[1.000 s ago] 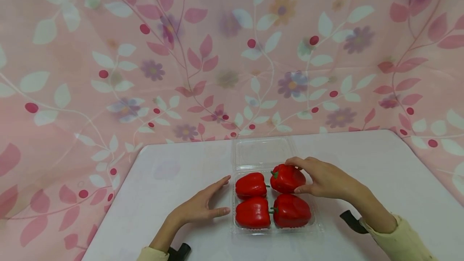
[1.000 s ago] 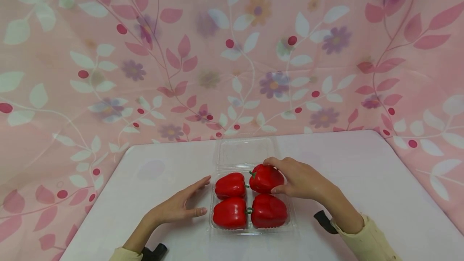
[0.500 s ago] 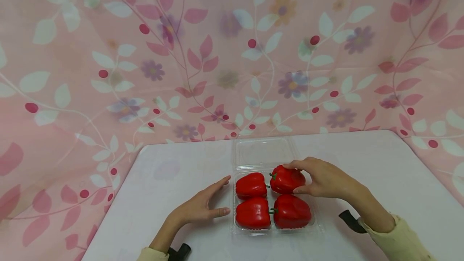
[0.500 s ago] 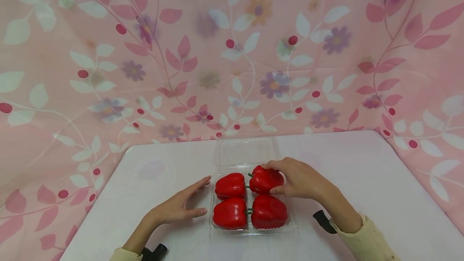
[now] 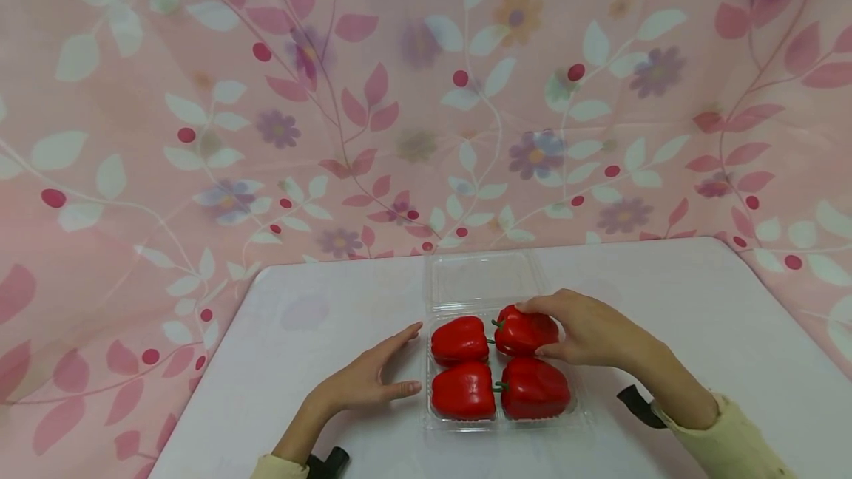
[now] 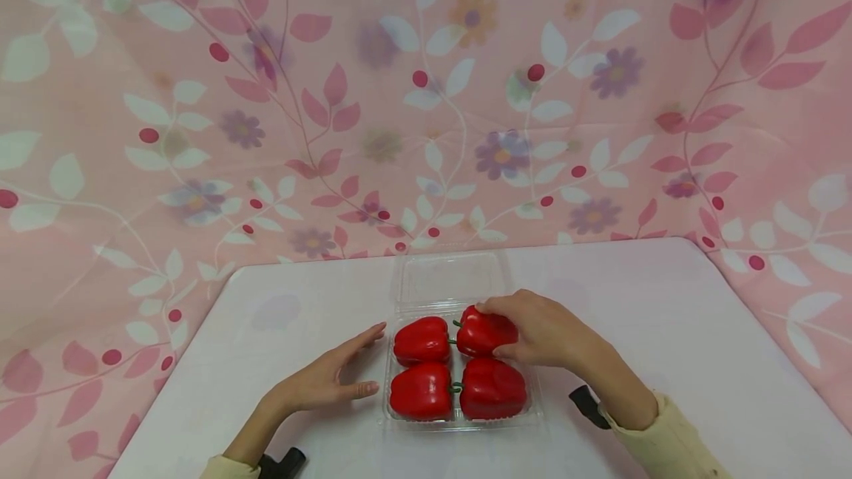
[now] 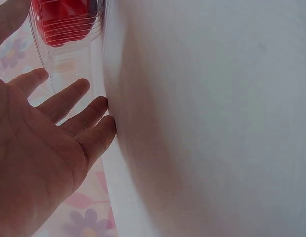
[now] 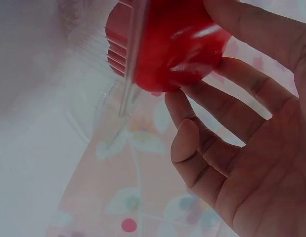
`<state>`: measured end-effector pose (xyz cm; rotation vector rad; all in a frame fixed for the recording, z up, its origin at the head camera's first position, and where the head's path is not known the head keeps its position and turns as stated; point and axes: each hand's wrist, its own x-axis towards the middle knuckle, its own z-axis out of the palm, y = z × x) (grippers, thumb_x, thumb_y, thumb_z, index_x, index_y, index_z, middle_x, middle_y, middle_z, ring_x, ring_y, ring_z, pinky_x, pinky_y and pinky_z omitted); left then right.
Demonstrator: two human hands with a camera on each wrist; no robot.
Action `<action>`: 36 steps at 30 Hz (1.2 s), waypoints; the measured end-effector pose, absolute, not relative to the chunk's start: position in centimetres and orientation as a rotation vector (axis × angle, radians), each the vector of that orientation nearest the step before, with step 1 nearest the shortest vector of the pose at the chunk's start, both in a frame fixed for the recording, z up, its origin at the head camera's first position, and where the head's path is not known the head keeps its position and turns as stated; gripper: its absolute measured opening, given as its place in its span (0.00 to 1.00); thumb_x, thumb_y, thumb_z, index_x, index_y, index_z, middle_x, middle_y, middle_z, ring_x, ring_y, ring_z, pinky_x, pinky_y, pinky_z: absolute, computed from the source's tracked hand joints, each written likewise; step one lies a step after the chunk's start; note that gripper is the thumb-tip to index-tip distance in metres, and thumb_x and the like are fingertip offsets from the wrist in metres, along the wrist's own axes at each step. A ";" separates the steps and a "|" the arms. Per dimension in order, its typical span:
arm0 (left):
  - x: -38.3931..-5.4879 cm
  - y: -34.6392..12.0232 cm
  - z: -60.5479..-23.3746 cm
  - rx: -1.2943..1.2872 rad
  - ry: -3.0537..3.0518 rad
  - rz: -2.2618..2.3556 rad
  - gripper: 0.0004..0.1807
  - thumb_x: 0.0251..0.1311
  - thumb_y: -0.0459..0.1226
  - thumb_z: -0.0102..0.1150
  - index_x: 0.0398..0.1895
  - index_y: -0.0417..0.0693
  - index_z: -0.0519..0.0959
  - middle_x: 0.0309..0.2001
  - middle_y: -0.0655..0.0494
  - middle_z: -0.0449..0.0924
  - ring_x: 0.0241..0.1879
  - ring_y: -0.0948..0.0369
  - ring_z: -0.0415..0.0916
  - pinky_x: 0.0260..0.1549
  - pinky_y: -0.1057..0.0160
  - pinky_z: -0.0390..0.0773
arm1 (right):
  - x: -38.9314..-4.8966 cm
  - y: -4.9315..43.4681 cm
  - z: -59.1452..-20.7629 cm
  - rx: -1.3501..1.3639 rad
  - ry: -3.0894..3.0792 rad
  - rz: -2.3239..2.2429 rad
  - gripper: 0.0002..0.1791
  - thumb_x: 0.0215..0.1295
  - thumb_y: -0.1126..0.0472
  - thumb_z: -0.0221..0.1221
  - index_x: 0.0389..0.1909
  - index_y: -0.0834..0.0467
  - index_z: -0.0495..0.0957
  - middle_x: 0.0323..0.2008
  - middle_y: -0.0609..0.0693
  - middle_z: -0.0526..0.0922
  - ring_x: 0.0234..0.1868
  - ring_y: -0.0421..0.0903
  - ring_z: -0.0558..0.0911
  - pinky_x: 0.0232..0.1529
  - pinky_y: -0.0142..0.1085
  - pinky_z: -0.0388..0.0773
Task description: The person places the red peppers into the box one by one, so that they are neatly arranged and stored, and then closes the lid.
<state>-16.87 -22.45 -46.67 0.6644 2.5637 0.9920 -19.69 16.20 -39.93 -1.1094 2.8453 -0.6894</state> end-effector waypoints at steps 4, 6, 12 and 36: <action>-16.9 -22.6 -46.7 0.663 2.560 0.992 0.50 0.56 0.60 0.63 0.79 0.66 0.50 0.74 0.60 0.59 0.72 0.57 0.56 0.64 0.38 0.61 | -19.8 16.2 -40.1 -1.125 2.822 -0.691 0.31 0.49 0.54 0.75 0.57 0.52 0.80 0.47 0.44 0.83 0.45 0.46 0.80 0.42 0.44 0.83; -16.9 -22.6 -46.7 0.661 2.557 0.995 0.50 0.57 0.60 0.63 0.79 0.66 0.50 0.74 0.60 0.59 0.72 0.57 0.55 0.64 0.38 0.61 | -19.9 16.2 -40.1 -1.141 2.821 -0.699 0.31 0.50 0.54 0.75 0.57 0.53 0.80 0.48 0.44 0.83 0.46 0.48 0.80 0.42 0.45 0.83; -16.9 -22.6 -46.6 0.668 2.559 0.997 0.49 0.57 0.60 0.62 0.79 0.67 0.50 0.74 0.60 0.58 0.73 0.57 0.55 0.64 0.38 0.61 | -19.9 16.0 -40.0 -1.172 2.835 -0.654 0.30 0.50 0.56 0.75 0.57 0.54 0.80 0.48 0.45 0.83 0.45 0.47 0.80 0.42 0.45 0.83; -16.9 -22.6 -46.7 0.701 2.560 0.991 0.48 0.57 0.62 0.61 0.78 0.69 0.50 0.74 0.61 0.58 0.73 0.59 0.54 0.66 0.39 0.59 | -20.0 14.8 -40.2 -1.114 2.786 -0.523 0.31 0.47 0.59 0.75 0.56 0.56 0.80 0.48 0.48 0.83 0.48 0.51 0.79 0.45 0.49 0.82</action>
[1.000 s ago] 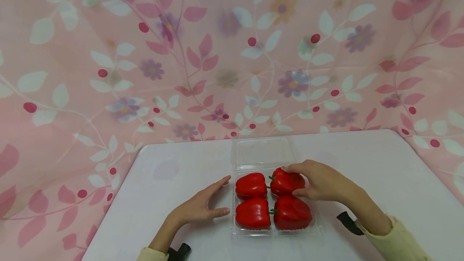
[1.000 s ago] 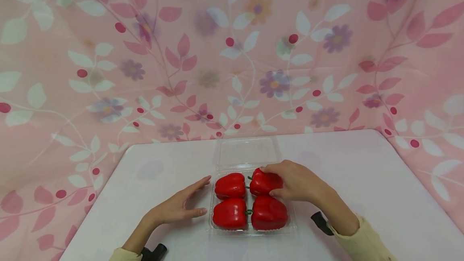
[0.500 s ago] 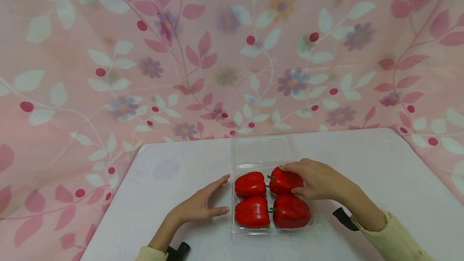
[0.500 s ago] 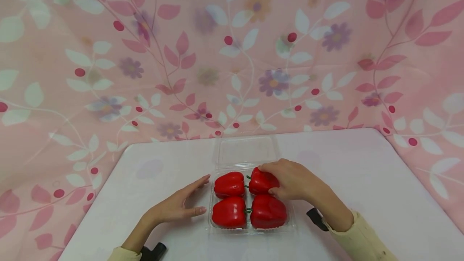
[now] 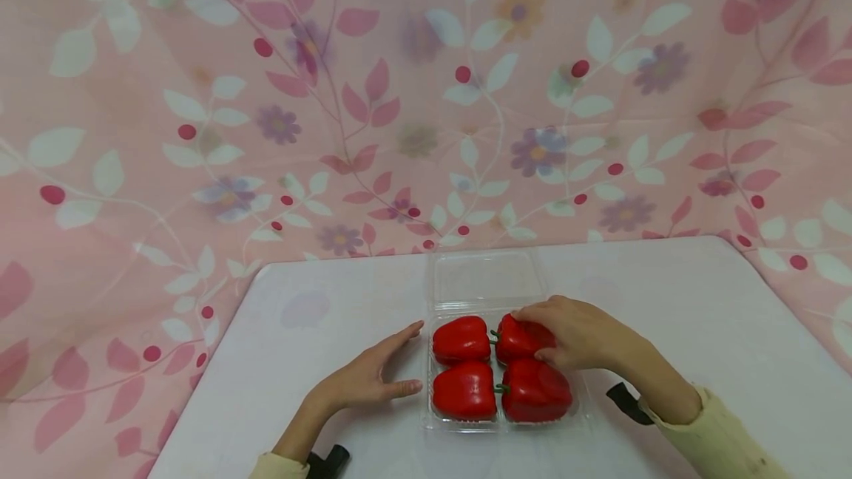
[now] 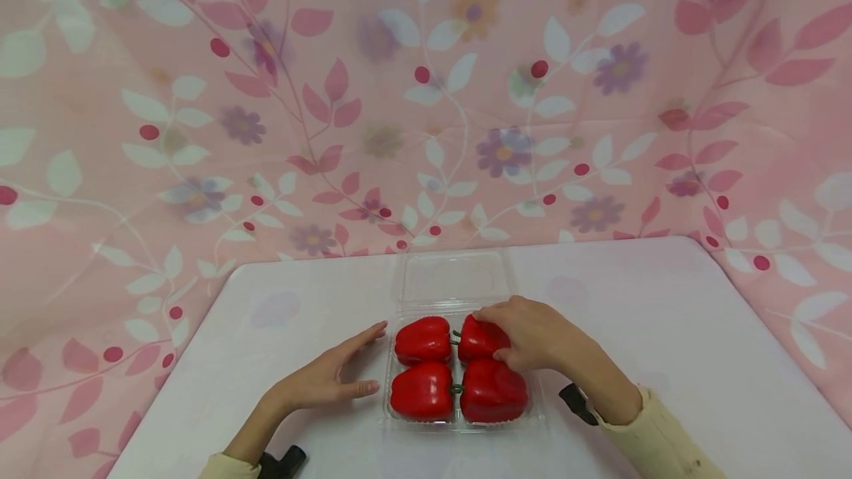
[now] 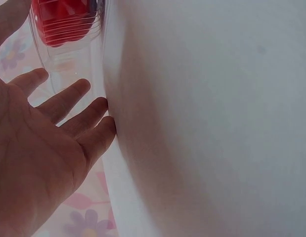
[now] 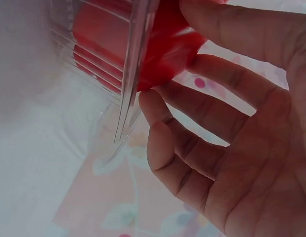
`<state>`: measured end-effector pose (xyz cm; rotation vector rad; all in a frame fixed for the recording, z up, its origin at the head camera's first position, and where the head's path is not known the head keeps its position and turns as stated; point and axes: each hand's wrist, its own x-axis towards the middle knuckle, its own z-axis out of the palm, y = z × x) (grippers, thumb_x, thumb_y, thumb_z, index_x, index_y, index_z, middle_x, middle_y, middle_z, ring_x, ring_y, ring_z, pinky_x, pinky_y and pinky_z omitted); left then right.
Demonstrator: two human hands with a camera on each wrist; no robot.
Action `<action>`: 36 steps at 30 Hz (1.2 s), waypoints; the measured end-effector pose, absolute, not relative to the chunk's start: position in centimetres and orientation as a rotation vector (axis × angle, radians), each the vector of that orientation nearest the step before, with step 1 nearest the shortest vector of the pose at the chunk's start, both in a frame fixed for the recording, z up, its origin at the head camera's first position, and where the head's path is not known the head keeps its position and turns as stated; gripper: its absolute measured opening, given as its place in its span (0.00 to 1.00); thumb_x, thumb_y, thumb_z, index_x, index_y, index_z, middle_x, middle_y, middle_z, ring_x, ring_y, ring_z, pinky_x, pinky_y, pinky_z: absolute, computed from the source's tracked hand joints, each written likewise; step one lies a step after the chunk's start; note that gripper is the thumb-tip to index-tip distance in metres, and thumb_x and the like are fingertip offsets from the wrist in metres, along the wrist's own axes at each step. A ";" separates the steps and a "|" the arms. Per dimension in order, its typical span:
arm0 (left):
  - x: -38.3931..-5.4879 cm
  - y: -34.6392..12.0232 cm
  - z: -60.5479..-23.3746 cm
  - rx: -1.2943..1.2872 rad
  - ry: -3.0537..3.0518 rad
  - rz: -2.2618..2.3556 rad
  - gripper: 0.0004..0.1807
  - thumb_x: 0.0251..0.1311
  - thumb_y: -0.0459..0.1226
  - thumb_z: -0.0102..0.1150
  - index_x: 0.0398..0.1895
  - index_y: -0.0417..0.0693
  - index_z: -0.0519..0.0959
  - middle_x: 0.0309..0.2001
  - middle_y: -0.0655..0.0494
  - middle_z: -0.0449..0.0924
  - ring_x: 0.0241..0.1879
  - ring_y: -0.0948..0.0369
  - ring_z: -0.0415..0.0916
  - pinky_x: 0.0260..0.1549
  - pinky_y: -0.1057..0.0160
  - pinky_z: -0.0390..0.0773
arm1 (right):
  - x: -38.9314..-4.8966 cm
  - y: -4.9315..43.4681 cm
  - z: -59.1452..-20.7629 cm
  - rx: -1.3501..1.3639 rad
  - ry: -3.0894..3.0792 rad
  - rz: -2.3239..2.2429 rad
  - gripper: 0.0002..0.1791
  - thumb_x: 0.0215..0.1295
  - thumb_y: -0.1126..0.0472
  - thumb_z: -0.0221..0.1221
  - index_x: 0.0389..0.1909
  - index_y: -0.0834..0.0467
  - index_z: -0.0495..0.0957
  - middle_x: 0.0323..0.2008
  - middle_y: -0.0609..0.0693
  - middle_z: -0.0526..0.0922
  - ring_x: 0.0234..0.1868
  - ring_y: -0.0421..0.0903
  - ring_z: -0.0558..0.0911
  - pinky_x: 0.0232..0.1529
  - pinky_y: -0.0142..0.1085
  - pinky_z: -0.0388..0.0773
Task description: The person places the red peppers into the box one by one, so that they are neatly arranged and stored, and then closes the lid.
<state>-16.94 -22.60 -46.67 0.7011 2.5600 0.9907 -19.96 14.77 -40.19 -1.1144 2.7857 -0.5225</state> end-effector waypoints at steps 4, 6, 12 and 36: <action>-16.9 -22.6 -46.6 0.700 2.565 0.992 0.49 0.57 0.61 0.62 0.78 0.69 0.50 0.74 0.60 0.59 0.73 0.58 0.54 0.66 0.38 0.59 | -19.8 14.7 -40.2 -1.108 2.797 -0.513 0.32 0.47 0.59 0.75 0.58 0.56 0.80 0.50 0.49 0.83 0.49 0.52 0.79 0.46 0.50 0.82; -16.9 -22.6 -46.5 0.696 2.566 0.993 0.49 0.57 0.61 0.62 0.78 0.69 0.50 0.74 0.61 0.59 0.73 0.58 0.54 0.65 0.39 0.60 | -19.7 14.6 -40.1 -1.107 2.796 -0.514 0.33 0.47 0.59 0.75 0.59 0.57 0.80 0.51 0.50 0.83 0.50 0.53 0.79 0.45 0.50 0.82; -16.8 -22.6 -46.5 0.705 2.560 0.994 0.49 0.56 0.62 0.62 0.78 0.69 0.50 0.74 0.61 0.58 0.73 0.59 0.54 0.65 0.38 0.60 | -19.5 14.7 -40.0 -1.057 2.791 -0.512 0.34 0.49 0.57 0.75 0.61 0.55 0.79 0.52 0.52 0.81 0.49 0.52 0.78 0.43 0.48 0.83; -18.5 -22.7 -45.6 0.631 2.500 1.223 0.39 0.68 0.50 0.56 0.78 0.61 0.52 0.71 0.51 0.64 0.64 0.51 0.70 0.60 0.45 0.71 | -21.3 18.6 -39.6 -1.008 2.971 -0.827 0.30 0.58 0.55 0.71 0.62 0.50 0.76 0.49 0.46 0.83 0.46 0.47 0.81 0.40 0.44 0.82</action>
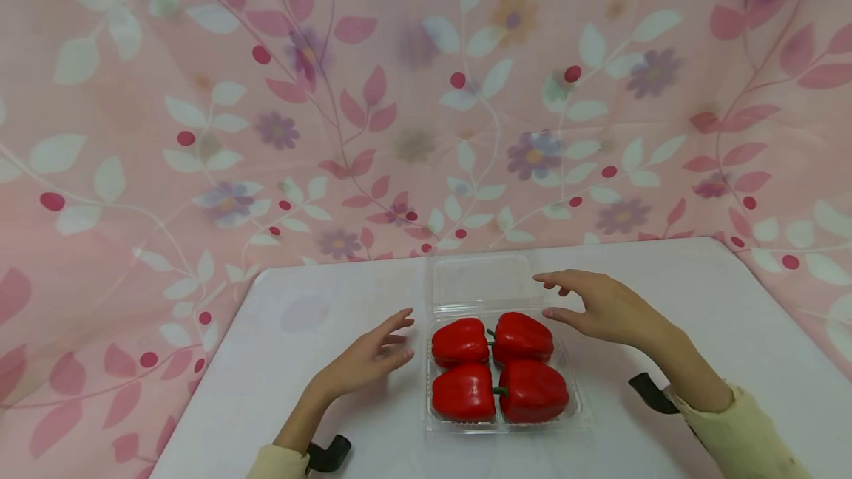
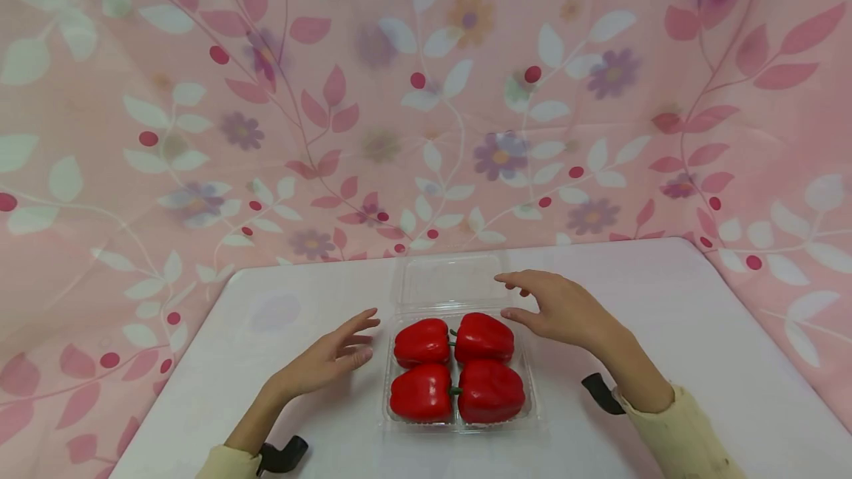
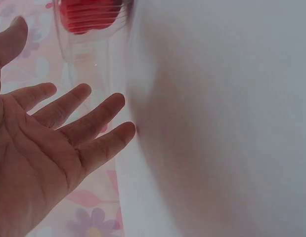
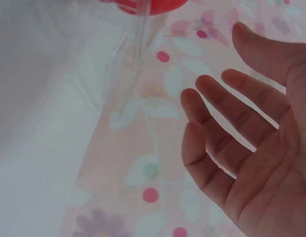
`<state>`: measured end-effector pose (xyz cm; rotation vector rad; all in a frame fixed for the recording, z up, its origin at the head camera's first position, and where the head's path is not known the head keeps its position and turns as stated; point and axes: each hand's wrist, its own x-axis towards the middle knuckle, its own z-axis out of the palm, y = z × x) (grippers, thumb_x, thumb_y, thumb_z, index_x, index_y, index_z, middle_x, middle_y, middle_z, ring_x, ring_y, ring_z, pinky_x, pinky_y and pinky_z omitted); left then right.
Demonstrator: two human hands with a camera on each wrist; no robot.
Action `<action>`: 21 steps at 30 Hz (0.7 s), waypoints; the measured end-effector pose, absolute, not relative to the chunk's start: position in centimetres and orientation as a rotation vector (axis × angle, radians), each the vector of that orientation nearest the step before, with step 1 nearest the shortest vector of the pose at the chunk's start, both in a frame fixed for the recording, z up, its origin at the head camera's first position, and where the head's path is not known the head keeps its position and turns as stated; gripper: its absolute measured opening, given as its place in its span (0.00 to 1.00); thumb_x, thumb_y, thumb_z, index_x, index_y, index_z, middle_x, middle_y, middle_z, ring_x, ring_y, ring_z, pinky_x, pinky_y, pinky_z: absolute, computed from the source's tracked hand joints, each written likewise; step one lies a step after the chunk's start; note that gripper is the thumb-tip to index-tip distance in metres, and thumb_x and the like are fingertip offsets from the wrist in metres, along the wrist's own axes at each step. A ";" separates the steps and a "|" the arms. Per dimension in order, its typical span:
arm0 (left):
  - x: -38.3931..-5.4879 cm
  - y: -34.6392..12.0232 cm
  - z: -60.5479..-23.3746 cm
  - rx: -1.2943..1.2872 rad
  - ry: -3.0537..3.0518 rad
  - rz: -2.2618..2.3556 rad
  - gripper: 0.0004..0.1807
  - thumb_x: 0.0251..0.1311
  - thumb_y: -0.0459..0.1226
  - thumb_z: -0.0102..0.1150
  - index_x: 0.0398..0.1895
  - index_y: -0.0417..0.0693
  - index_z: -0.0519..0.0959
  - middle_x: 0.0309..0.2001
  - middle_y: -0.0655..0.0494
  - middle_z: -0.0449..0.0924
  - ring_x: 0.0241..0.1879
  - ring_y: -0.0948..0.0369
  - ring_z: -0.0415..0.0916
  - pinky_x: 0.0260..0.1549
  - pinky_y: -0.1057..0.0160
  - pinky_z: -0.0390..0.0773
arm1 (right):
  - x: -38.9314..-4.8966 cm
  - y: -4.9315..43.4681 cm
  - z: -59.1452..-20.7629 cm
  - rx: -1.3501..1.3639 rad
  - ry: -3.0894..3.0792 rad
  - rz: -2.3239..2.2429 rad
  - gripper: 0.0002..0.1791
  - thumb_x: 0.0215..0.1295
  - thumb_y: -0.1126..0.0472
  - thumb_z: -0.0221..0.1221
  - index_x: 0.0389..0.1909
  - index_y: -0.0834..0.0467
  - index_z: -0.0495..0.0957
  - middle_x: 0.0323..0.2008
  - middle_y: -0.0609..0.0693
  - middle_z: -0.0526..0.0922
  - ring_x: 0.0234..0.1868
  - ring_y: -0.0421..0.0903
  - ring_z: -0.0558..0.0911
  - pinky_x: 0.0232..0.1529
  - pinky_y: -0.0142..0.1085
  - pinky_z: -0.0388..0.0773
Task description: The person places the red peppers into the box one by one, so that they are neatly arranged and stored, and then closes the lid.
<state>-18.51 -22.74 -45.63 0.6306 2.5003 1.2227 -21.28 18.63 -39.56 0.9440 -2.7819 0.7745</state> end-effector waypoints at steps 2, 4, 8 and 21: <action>-19.0 -22.7 -45.4 0.593 2.509 1.259 0.36 0.70 0.49 0.55 0.78 0.62 0.54 0.70 0.50 0.65 0.62 0.52 0.72 0.60 0.46 0.72 | -21.8 18.9 -40.1 0.913 -2.761 0.808 0.29 0.59 0.54 0.70 0.62 0.50 0.76 0.47 0.45 0.83 0.45 0.47 0.81 0.38 0.42 0.81; -19.6 -22.6 -45.2 0.542 2.538 1.277 0.35 0.70 0.50 0.55 0.77 0.63 0.55 0.69 0.50 0.68 0.60 0.53 0.74 0.58 0.48 0.73 | -22.3 19.1 -40.6 0.881 -2.753 0.849 0.28 0.59 0.54 0.70 0.61 0.51 0.77 0.46 0.44 0.83 0.44 0.47 0.82 0.38 0.42 0.81; -21.1 -22.1 -45.0 0.442 2.606 1.329 0.34 0.68 0.52 0.57 0.74 0.57 0.61 0.62 0.51 0.75 0.52 0.54 0.79 0.52 0.50 0.79 | -23.5 19.2 -41.4 0.811 -2.748 0.913 0.25 0.61 0.55 0.69 0.59 0.54 0.78 0.43 0.48 0.84 0.42 0.47 0.83 0.38 0.46 0.82; -26.1 -19.3 -44.9 0.165 2.581 1.494 0.32 0.67 0.45 0.61 0.66 0.35 0.68 0.50 0.40 0.79 0.37 0.52 0.85 0.32 0.54 0.85 | -26.7 18.2 -41.9 0.579 -2.743 1.083 0.23 0.61 0.55 0.68 0.53 0.63 0.79 0.36 0.52 0.84 0.37 0.53 0.84 0.36 0.48 0.83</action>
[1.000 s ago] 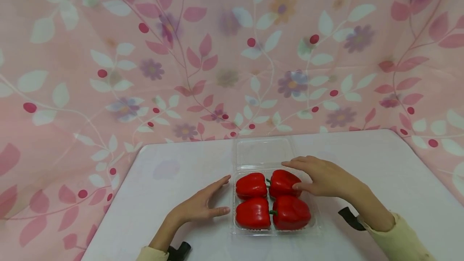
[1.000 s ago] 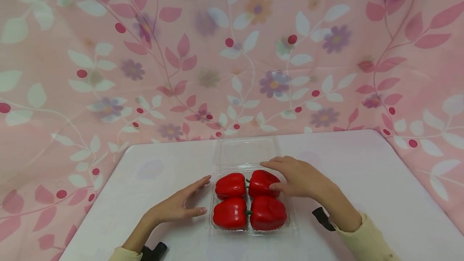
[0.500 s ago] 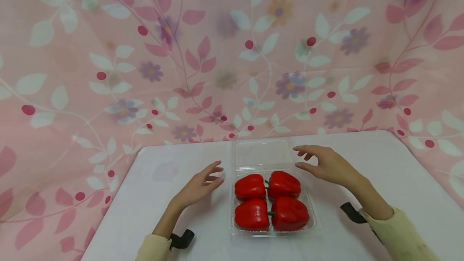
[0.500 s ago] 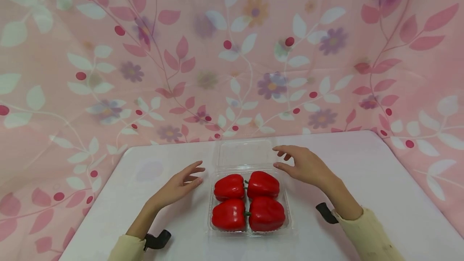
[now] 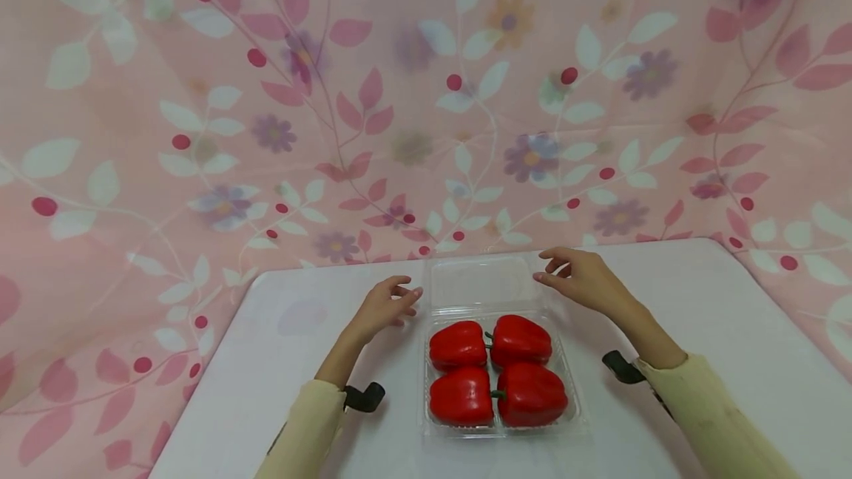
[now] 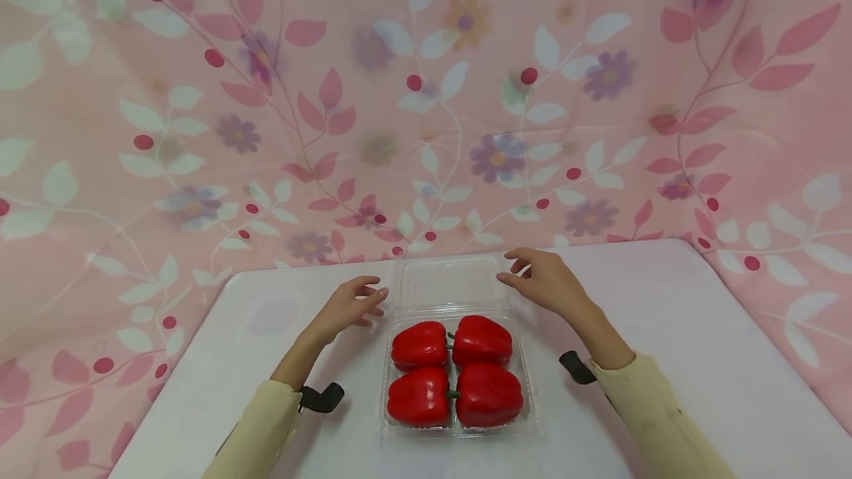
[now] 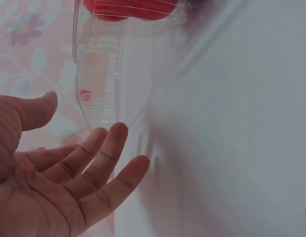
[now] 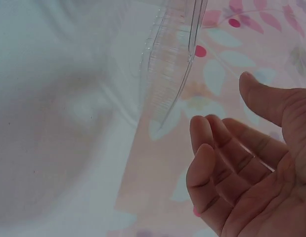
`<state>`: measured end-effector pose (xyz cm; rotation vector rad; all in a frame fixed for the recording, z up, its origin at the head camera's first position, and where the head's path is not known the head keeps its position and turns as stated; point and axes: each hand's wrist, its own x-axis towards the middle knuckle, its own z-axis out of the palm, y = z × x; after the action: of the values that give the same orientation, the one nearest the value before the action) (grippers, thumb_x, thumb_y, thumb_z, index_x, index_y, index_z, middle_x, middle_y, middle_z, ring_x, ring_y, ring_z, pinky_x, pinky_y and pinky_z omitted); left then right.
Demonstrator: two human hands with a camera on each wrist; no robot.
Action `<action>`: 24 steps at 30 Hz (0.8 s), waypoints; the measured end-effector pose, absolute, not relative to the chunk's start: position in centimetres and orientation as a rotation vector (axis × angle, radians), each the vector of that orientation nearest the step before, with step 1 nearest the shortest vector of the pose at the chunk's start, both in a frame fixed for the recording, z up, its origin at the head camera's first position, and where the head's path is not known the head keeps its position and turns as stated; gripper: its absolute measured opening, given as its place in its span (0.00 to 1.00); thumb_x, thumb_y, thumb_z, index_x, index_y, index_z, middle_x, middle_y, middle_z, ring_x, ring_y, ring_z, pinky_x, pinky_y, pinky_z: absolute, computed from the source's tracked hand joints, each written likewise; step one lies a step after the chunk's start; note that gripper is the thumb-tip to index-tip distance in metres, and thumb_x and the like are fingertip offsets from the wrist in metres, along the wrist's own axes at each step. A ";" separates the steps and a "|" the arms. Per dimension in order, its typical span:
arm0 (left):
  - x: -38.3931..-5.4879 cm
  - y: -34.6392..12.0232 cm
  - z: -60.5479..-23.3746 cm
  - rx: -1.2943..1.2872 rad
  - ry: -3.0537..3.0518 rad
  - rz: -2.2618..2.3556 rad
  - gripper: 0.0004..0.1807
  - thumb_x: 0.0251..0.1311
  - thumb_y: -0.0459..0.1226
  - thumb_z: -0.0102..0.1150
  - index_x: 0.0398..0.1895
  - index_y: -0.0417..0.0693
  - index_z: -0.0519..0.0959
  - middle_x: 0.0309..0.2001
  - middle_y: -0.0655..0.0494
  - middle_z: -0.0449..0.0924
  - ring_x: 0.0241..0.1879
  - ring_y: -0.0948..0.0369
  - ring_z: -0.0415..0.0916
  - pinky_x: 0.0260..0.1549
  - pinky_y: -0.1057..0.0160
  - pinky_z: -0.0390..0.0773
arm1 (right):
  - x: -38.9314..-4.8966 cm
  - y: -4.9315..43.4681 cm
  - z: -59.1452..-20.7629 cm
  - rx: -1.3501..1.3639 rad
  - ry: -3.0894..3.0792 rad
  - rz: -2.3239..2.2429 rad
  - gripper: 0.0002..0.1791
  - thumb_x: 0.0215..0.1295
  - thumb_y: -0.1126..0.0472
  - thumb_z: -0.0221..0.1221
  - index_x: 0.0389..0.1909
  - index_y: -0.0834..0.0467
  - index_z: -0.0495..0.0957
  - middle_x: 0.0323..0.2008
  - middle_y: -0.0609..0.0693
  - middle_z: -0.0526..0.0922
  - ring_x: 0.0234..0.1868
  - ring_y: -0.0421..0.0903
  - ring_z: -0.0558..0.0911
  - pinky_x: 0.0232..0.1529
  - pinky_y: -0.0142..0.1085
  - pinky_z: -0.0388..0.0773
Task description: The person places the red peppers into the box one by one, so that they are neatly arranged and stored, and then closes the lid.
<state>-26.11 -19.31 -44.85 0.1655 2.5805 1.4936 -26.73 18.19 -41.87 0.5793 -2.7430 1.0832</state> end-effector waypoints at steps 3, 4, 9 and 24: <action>-26.9 -18.8 -44.9 0.125 2.606 1.489 0.32 0.66 0.46 0.61 0.65 0.34 0.69 0.48 0.41 0.79 0.36 0.51 0.85 0.29 0.56 0.85 | -27.3 18.2 -42.0 0.518 -2.773 1.101 0.24 0.61 0.54 0.68 0.53 0.64 0.79 0.36 0.53 0.84 0.38 0.55 0.84 0.37 0.47 0.83; -27.1 -18.6 -45.0 0.113 2.615 1.484 0.31 0.66 0.46 0.61 0.64 0.33 0.69 0.47 0.41 0.79 0.36 0.51 0.85 0.29 0.57 0.85 | -27.5 18.2 -42.1 0.497 -2.789 1.112 0.24 0.62 0.53 0.68 0.53 0.64 0.79 0.36 0.53 0.84 0.39 0.56 0.84 0.37 0.48 0.83; -27.8 -17.9 -45.2 0.076 2.622 1.491 0.28 0.67 0.43 0.60 0.62 0.31 0.70 0.41 0.43 0.80 0.34 0.50 0.85 0.28 0.56 0.85 | -28.2 18.5 -42.6 0.403 -2.878 1.100 0.27 0.63 0.51 0.66 0.54 0.67 0.78 0.36 0.55 0.84 0.40 0.56 0.82 0.37 0.46 0.81; -28.5 -17.3 -45.8 0.053 2.514 1.642 0.22 0.64 0.35 0.62 0.58 0.29 0.74 0.34 0.44 0.81 0.28 0.54 0.83 0.30 0.56 0.85 | -28.6 18.3 -44.1 0.413 -3.001 1.192 0.24 0.69 0.57 0.60 0.55 0.73 0.76 0.35 0.58 0.84 0.29 0.50 0.84 0.26 0.37 0.77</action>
<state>-28.50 -17.34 -45.77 0.0527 2.5142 1.6416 -28.57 18.27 -44.10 0.4126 -3.0008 1.1920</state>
